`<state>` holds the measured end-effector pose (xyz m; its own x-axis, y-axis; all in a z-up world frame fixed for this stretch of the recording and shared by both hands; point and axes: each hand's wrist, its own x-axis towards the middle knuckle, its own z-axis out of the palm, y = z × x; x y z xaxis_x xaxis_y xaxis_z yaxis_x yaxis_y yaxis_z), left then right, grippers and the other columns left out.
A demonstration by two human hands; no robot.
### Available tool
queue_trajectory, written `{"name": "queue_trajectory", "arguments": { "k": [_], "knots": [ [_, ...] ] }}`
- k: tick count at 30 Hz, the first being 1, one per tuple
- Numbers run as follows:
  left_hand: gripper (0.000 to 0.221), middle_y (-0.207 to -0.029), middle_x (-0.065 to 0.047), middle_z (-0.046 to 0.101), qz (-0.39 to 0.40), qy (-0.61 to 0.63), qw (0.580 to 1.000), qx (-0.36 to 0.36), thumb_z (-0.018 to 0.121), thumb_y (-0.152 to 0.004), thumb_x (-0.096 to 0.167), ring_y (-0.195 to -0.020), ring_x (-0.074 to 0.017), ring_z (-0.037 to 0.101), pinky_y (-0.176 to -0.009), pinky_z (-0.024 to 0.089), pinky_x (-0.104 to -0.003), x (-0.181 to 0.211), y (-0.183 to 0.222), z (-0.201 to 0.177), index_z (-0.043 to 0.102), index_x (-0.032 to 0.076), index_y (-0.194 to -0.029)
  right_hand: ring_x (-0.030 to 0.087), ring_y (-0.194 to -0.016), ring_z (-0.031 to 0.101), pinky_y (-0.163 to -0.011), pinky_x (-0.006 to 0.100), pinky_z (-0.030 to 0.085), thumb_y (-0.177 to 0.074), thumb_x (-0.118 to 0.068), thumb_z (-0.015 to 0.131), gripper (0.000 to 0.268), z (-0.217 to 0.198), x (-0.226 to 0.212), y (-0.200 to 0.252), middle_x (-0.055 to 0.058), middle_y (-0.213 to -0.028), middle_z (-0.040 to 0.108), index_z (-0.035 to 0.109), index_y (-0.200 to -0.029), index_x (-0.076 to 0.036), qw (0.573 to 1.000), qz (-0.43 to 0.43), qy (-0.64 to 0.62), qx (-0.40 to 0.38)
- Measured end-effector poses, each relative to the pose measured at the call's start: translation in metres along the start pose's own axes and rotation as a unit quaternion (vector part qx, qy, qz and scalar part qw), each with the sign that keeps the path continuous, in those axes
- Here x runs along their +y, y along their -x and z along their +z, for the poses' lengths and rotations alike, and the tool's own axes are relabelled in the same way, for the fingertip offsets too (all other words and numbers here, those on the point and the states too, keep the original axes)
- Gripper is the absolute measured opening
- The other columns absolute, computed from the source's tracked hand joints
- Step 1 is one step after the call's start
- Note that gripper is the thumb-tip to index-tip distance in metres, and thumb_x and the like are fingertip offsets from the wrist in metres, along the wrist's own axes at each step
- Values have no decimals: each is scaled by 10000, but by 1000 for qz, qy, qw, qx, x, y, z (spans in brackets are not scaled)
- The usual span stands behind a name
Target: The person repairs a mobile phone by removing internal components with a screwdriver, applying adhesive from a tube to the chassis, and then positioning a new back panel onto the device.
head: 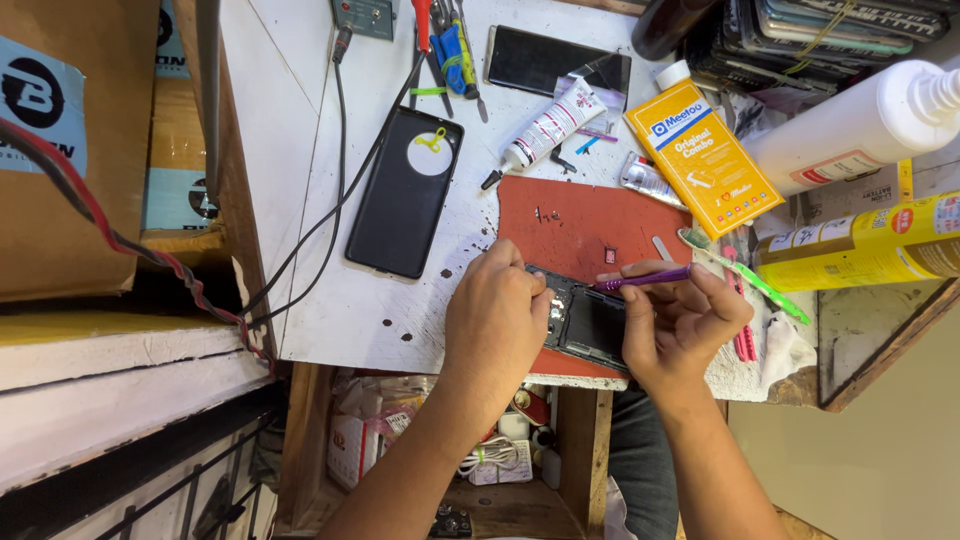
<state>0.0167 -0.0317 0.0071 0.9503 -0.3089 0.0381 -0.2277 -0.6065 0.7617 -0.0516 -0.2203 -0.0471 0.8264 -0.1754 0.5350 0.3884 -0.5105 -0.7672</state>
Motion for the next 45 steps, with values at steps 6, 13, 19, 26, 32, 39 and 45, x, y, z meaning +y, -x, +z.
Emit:
{"name": "queue_trajectory", "arguments": {
  "k": [6,13,19,26,32,39,45],
  "knots": [
    [117,-930,-109,598,-8,-4,1000,-7,793,-805,116,-900,-288,623,-802,522,-424,0,0,1,775,5,-774,252,-961,718,-848,303,608,-1006,178,603,652,0,1,1,262,-1222,616,208,-1406,-153,1000,8,2,-3],
    [106,-934,-110,601,-6,3,1000,-1,791,-800,111,-901,-290,624,-805,523,-422,-1,1,2,778,7,-783,284,-1020,721,-861,325,617,-997,180,608,657,1,1,-2,269,-1215,616,207,-1398,-152,1000,-1,7,-23],
    [132,-983,-126,606,17,0,1000,-3,769,-820,105,-947,-300,619,-843,515,-421,3,5,-5,780,-8,-886,291,-1008,731,-882,351,628,-980,183,615,682,6,-15,-19,254,-1187,617,197,-1394,-161,997,-55,27,-53],
    [495,-1126,-121,590,-16,32,994,-103,873,-663,122,-1085,-291,574,-931,481,-404,6,8,-24,732,-17,-1117,275,-958,743,-807,360,616,-949,140,695,552,8,-36,-32,206,-1108,638,268,-1231,-67,985,-64,129,-93],
    [435,-1149,-128,579,-12,13,994,-107,869,-691,88,-1113,-304,563,-958,477,-409,7,10,-23,737,-28,-1090,272,-971,726,-846,348,617,-939,157,674,526,12,-37,-34,233,-1097,639,266,-1203,-43,992,-28,94,-80],
    [421,-1155,-130,579,-11,27,994,-103,871,-667,75,-1122,-309,558,-962,471,-410,5,10,-23,743,-33,-1053,267,-1071,762,-955,352,635,-986,135,644,460,4,-42,-30,197,-1111,690,285,-1203,-54,990,53,51,-120],
    [424,-1157,-128,578,-15,23,994,-106,874,-664,77,-1123,-308,558,-974,466,-408,6,9,-23,743,-34,-1051,305,-1035,706,-908,361,594,-906,144,640,448,-1,-36,-27,214,-1055,565,310,-1155,-30,989,52,29,-138]
  ]
}}
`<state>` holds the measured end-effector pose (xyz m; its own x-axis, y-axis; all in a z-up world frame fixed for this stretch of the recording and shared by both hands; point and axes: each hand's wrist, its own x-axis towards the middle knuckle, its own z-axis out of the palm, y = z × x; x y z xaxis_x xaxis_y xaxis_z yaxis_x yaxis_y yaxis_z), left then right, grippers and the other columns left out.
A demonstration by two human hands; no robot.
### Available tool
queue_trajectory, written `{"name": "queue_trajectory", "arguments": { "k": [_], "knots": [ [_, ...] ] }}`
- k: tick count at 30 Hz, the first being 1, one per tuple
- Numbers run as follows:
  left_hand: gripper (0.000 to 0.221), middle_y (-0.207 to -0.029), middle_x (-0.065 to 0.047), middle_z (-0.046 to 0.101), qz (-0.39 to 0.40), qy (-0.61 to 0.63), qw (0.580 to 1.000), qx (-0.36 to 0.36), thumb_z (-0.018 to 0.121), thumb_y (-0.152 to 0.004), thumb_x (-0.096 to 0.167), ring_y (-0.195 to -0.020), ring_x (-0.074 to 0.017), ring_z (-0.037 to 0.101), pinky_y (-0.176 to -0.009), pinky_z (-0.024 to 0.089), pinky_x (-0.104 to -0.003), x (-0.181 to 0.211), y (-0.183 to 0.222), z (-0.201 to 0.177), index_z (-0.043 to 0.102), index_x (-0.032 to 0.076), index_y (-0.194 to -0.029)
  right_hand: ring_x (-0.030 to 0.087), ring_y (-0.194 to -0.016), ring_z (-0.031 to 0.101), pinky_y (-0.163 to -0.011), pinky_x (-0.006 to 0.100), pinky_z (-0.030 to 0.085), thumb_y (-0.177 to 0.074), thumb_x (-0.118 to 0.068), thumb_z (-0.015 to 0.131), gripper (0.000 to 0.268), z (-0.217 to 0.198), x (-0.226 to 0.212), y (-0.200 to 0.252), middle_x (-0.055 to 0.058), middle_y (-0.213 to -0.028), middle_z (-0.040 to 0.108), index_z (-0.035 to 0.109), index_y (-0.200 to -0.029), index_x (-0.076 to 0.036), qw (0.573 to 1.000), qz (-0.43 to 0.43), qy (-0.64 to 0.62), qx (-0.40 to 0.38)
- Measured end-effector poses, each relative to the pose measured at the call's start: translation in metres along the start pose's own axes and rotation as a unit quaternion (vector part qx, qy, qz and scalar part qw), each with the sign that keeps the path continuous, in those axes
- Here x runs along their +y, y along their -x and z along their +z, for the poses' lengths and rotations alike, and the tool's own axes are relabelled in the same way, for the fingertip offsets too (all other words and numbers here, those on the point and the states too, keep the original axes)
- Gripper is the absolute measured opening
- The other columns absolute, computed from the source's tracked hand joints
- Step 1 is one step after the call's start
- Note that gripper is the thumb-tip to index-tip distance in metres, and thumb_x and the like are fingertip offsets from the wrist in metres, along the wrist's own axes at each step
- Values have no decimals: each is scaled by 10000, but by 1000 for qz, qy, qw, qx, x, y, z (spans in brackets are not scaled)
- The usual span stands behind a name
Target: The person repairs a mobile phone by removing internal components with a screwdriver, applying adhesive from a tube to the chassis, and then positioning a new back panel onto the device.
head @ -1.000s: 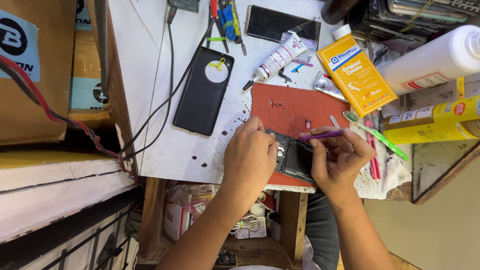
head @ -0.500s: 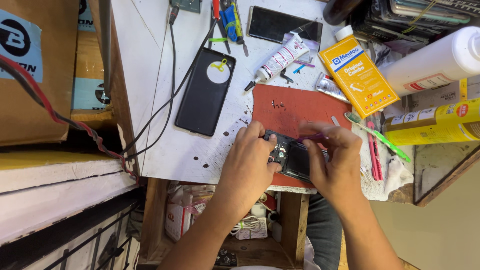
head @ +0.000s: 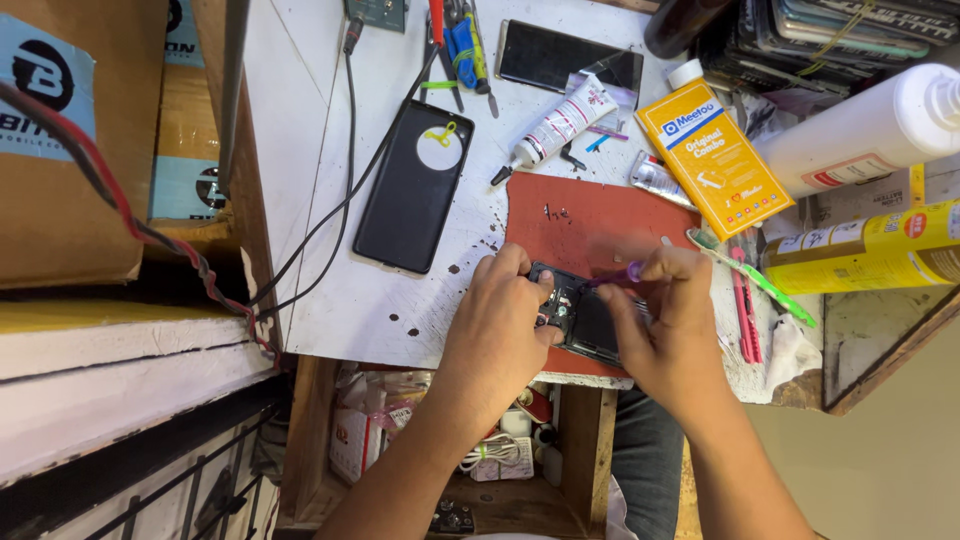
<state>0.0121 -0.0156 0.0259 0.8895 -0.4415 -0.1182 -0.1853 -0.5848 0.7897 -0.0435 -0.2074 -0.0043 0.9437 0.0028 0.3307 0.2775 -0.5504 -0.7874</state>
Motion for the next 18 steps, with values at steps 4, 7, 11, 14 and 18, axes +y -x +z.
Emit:
{"name": "queue_trajectory", "arguments": {
  "k": [4,7,11,14,18],
  "knots": [
    [390,-1139,-129,578,-6,5,1000,-4,862,-720,85,-1124,-308,562,-962,468,-417,3,0,0,744,-26,-1075,193,-780,669,-730,276,532,-838,-57,929,672,20,22,0,119,-934,627,334,-1148,-48,970,-13,173,168],
    [464,-1149,-124,578,-9,18,1000,-5,872,-667,78,-1119,-299,566,-958,471,-407,1,0,-1,735,-21,-1099,201,-781,666,-764,332,534,-798,-100,938,679,21,20,3,117,-914,627,361,-1152,-49,966,48,198,160],
    [449,-1150,-130,581,1,12,1000,5,874,-671,61,-1124,-308,563,-962,468,-410,2,0,0,737,-32,-1088,319,-919,636,-831,399,563,-753,-31,870,647,11,-3,-9,235,-1034,589,349,-1137,-31,969,-30,213,121],
    [440,-1146,-131,584,-2,14,1000,5,875,-664,55,-1122,-310,564,-965,468,-409,0,1,0,743,-31,-1075,312,-1021,685,-870,388,622,-840,47,795,582,17,-10,-10,242,-1107,601,325,-1177,-22,985,-58,133,89],
    [459,-1133,-126,589,0,26,1000,8,873,-655,56,-1116,-300,573,-961,474,-402,1,0,-1,743,-23,-1088,302,-864,643,-793,370,545,-837,27,837,636,16,-4,-9,227,-1083,636,308,-1188,-12,978,-68,169,104]
  ]
}}
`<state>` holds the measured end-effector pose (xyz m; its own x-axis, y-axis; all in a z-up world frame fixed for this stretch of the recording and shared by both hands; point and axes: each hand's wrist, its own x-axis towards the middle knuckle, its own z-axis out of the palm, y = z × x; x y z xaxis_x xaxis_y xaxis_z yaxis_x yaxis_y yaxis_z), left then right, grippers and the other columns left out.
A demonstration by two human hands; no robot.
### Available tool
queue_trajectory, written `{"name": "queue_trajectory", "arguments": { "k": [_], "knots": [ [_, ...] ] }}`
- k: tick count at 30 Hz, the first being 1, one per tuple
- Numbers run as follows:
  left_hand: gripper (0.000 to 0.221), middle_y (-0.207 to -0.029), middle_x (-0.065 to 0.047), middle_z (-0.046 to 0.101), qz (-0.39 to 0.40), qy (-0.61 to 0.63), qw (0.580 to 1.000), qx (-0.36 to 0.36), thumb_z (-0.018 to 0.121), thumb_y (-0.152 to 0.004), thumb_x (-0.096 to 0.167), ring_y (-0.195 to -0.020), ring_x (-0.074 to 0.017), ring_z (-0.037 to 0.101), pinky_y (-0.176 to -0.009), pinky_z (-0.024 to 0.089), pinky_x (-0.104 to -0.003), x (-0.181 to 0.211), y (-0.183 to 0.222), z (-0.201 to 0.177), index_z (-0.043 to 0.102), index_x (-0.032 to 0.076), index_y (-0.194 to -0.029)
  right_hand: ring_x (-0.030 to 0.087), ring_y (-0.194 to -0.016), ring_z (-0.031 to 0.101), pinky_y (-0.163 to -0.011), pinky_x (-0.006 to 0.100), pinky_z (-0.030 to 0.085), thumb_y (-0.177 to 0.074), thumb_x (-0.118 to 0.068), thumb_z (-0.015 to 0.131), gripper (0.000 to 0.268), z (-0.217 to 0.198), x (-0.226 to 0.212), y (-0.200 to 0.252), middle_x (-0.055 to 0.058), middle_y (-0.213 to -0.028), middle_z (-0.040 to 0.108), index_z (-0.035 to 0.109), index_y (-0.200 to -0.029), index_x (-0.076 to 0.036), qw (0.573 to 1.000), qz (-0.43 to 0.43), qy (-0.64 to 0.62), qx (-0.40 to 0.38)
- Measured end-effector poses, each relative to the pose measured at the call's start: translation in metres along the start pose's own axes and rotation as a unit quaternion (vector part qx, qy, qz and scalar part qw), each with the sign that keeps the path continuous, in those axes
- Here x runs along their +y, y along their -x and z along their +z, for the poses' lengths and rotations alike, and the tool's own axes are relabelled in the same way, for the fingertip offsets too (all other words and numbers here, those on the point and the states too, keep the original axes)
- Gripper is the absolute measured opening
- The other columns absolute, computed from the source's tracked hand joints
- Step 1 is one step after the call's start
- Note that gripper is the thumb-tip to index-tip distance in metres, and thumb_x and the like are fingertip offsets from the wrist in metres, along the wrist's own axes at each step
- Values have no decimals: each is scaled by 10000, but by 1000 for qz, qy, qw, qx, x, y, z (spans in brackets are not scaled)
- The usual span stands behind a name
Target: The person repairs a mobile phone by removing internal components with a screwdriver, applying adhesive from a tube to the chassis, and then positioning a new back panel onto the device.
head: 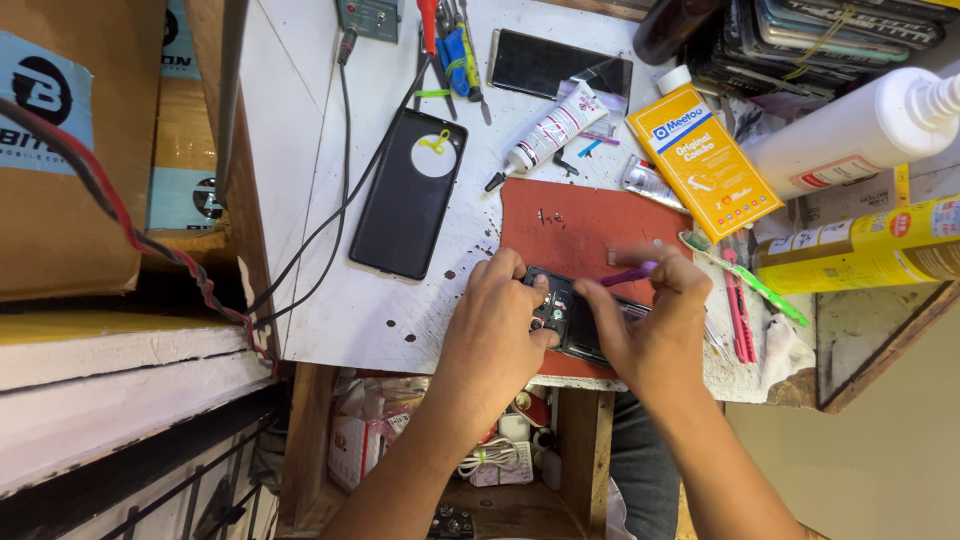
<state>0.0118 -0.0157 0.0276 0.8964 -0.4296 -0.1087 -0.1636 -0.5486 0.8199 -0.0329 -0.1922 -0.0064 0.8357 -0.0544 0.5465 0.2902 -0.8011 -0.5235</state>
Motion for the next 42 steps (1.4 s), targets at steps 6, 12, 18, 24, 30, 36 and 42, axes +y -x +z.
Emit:
{"name": "queue_trajectory", "arguments": {
  "k": [6,12,18,24,30,36,42],
  "knots": [
    [420,-1133,-142,573,1,-7,1000,1,873,-679,60,-1102,-311,574,-949,475,-409,-2,-1,2,750,-36,-1069,243,-907,794,-789,329,640,-920,68,793,426,0,-6,7,161,-1018,733,446,-1120,-76,993,112,-15,-45],
    [475,-1116,-124,581,-15,-15,1000,-14,883,-677,87,-1082,-294,585,-940,485,-407,-1,-2,2,738,-23,-1115,316,-917,761,-767,370,605,-892,81,742,480,-1,-9,11,239,-1096,692,375,-1184,-24,1000,-2,-6,-18],
    [472,-1125,-125,575,-20,-24,999,-14,887,-679,100,-1082,-282,581,-941,482,-396,0,-3,3,743,-14,-1114,213,-837,752,-732,324,612,-888,-4,850,578,6,-1,10,132,-943,679,351,-1178,-41,998,65,-15,4],
    [464,-1124,-118,580,-19,-23,999,-18,879,-700,109,-1075,-273,580,-954,484,-387,-1,-3,3,737,-24,-1121,222,-925,743,-809,319,628,-959,120,750,684,-14,25,12,186,-1092,671,221,-1336,-96,974,151,-153,72],
    [493,-1119,-108,586,-14,-34,999,-19,881,-688,108,-1085,-261,578,-963,486,-373,-2,-4,4,728,-29,-1136,240,-1073,733,-946,316,631,-1071,160,688,619,-45,62,27,235,-1202,642,183,-1314,-103,971,163,-134,113],
    [516,-1115,-108,578,-15,-42,999,-24,892,-689,134,-1093,-265,566,-972,477,-373,-4,-5,6,725,-16,-1154,233,-1056,729,-969,320,627,-1058,155,680,613,-45,78,37,232,-1195,634,179,-1297,-104,968,176,-134,116],
    [521,-1116,-100,578,-15,-41,999,-24,895,-668,130,-1102,-256,567,-975,480,-366,-2,-5,4,725,-27,-1135,231,-1065,717,-960,330,621,-1057,169,688,635,-48,76,44,226,-1205,625,182,-1308,-123,963,180,-161,123]
  ]
}}
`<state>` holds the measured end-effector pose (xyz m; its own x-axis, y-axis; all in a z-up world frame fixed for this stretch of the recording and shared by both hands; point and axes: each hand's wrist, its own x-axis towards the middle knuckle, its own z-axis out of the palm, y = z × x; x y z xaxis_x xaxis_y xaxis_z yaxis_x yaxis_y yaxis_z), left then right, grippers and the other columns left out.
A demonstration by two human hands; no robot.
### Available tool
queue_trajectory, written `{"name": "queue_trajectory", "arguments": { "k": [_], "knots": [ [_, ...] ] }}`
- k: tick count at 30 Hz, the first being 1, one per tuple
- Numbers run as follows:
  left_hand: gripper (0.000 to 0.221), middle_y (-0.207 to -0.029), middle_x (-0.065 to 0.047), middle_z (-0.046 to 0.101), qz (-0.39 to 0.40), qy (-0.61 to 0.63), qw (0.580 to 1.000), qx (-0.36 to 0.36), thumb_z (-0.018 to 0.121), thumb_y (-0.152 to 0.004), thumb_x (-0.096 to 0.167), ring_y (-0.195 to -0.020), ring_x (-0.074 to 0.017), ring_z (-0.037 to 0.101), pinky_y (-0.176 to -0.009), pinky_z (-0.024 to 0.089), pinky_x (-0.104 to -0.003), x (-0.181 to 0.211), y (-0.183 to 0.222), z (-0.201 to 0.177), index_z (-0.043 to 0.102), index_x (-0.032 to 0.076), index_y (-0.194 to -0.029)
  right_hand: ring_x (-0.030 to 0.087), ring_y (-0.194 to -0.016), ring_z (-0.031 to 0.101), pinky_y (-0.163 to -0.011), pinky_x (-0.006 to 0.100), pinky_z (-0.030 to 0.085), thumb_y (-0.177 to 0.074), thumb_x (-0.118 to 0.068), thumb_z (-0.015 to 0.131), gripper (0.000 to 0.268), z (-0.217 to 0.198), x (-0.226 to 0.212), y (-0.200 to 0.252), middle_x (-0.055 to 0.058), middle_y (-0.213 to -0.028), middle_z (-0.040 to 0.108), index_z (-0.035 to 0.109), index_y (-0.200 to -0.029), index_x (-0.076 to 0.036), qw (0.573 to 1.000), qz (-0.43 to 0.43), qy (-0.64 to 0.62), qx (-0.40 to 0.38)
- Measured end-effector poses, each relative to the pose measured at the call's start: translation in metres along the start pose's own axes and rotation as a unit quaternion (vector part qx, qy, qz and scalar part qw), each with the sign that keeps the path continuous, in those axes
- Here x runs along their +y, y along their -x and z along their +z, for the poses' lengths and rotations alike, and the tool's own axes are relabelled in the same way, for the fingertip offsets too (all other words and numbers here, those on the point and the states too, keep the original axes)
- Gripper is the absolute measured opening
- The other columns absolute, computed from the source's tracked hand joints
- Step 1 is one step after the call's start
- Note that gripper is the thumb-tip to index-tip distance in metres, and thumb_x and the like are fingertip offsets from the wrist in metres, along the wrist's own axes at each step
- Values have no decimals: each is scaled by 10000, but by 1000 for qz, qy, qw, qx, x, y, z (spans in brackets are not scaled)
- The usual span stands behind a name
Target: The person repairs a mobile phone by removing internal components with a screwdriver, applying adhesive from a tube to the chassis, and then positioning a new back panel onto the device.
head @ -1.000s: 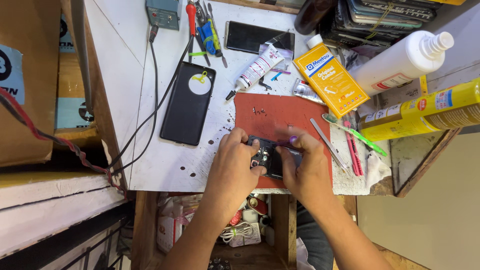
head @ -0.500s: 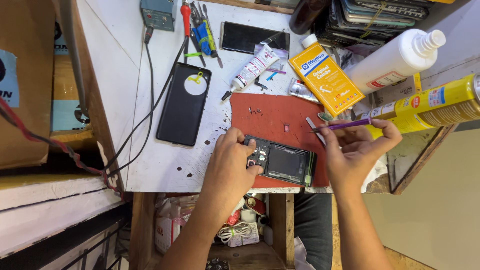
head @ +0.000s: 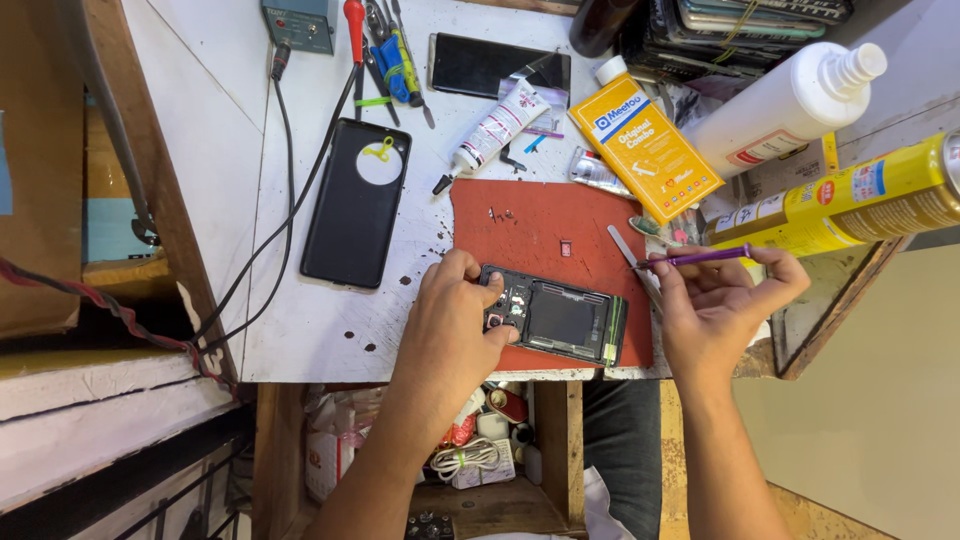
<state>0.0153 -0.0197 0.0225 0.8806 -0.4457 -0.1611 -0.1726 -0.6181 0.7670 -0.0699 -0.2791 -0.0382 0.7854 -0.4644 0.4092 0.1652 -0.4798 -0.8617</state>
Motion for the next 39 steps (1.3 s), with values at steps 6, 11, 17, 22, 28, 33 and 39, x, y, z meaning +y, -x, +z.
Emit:
{"name": "queue_trajectory", "arguments": {
  "k": [6,11,17,22,28,33,39],
  "knots": [
    [448,-1183,-84,563,3,9,1000,-6,858,-717,103,-1144,-253,555,-968,487,-368,0,3,-4,729,-15,-1129,251,-1080,686,-1045,424,606,-1012,204,652,697,25,-39,26,216,-1219,612,211,-1388,-182,976,79,-200,16],
    [367,-1173,-81,555,-7,1,1000,-20,828,-758,90,-1142,-250,551,-969,488,-370,1,5,-5,735,-3,-1100,313,-1086,717,-1034,451,575,-955,213,586,717,51,-55,40,209,-1206,611,211,-1384,-224,953,123,-274,-44],
    [383,-1181,-91,555,3,0,1000,-10,829,-745,72,-1144,-259,551,-962,487,-375,0,5,-3,733,-5,-1108,307,-1107,708,-1050,426,560,-973,210,578,702,56,-49,40,210,-1219,601,195,-1371,-223,960,111,-236,-97],
    [394,-1179,-93,559,2,0,1000,-11,833,-730,67,-1139,-260,553,-975,484,-369,0,5,-5,735,-2,-1105,311,-1115,711,-1063,433,565,-971,219,581,698,58,-46,39,210,-1216,598,197,-1356,-219,959,101,-243,-106],
    [396,-1181,-90,560,0,-1,1000,-14,826,-746,70,-1127,-253,558,-970,489,-362,1,6,-6,732,2,-1124,311,-1112,715,-1057,433,569,-961,216,574,695,59,-46,38,211,-1229,589,189,-1348,-214,963,108,-222,-107],
    [404,-1168,-94,561,7,1,1000,-11,828,-741,66,-1121,-255,559,-972,488,-361,1,6,-6,730,-6,-1126,297,-1084,707,-1066,429,567,-973,222,570,692,59,-46,39,220,-1202,590,190,-1356,-212,966,88,-217,-112],
    [409,-1158,-105,559,7,-2,1000,-12,823,-746,61,-1111,-263,560,-984,484,-360,1,6,-5,724,-12,-1136,284,-1076,717,-959,366,603,-997,186,566,607,62,-57,42,235,-1200,599,184,-1282,-190,983,-37,-93,-156]
  ]
}}
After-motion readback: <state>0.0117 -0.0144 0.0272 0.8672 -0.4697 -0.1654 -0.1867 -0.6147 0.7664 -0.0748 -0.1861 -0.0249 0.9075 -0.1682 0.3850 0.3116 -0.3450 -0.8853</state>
